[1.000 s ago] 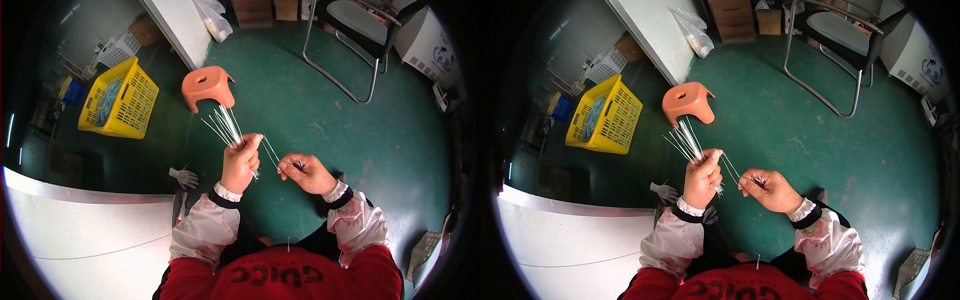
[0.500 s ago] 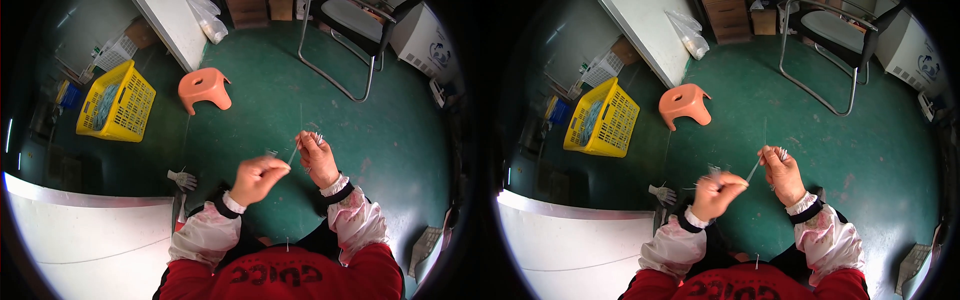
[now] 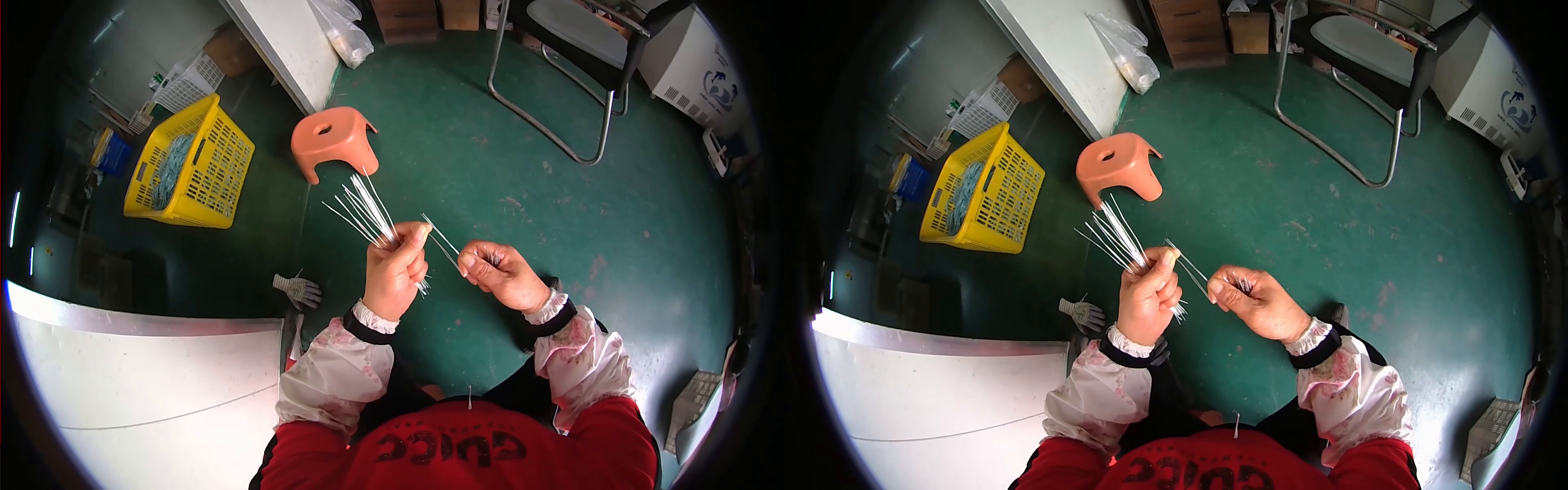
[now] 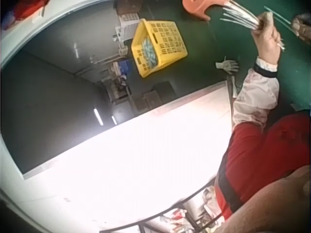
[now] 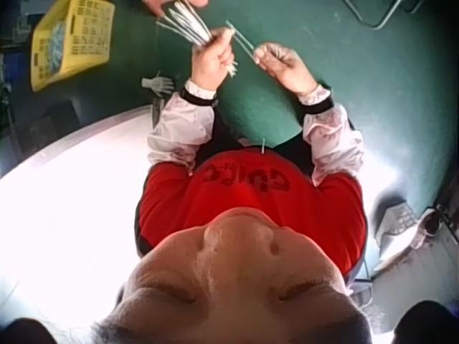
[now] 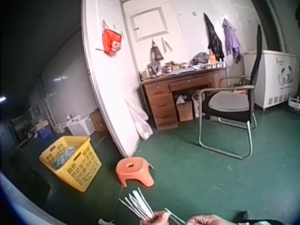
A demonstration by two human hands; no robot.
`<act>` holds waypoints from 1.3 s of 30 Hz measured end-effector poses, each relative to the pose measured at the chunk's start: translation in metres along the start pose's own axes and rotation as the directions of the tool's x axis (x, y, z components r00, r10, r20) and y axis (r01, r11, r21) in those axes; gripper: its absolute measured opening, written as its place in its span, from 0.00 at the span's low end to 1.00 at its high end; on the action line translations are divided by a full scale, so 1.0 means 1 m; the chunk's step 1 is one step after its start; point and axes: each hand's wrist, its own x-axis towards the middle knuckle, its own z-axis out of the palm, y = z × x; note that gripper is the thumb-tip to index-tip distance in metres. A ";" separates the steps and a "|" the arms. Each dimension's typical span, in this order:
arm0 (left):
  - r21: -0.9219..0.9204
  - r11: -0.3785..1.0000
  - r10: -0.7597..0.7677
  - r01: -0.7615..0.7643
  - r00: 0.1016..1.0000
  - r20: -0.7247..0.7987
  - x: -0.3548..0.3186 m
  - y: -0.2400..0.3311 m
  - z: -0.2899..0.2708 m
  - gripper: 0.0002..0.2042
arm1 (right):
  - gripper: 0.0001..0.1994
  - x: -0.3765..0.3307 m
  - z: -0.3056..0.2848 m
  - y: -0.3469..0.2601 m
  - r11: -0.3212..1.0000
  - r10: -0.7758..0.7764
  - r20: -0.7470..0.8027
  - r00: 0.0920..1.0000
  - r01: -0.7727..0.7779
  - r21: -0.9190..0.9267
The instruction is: Sorting and bundling thin white plastic sticks or cable ties in a manufacturing environment.
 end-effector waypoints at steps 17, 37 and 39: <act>0.081 0.996 0.035 -0.030 0.997 -0.063 -0.001 -0.001 0.001 0.07 | 0.10 0.000 0.003 0.001 0.978 -0.060 0.030 0.998 0.065 -0.201; 0.239 0.955 0.200 -0.175 0.976 -0.084 0.002 -0.009 0.003 0.07 | 0.12 0.005 0.003 0.006 0.996 0.084 -0.148 0.985 -0.088 -0.020; 0.320 0.921 0.266 -0.222 0.959 -0.100 0.004 -0.015 0.002 0.06 | 0.12 0.006 0.003 0.000 0.961 0.253 -0.165 0.953 -0.227 0.160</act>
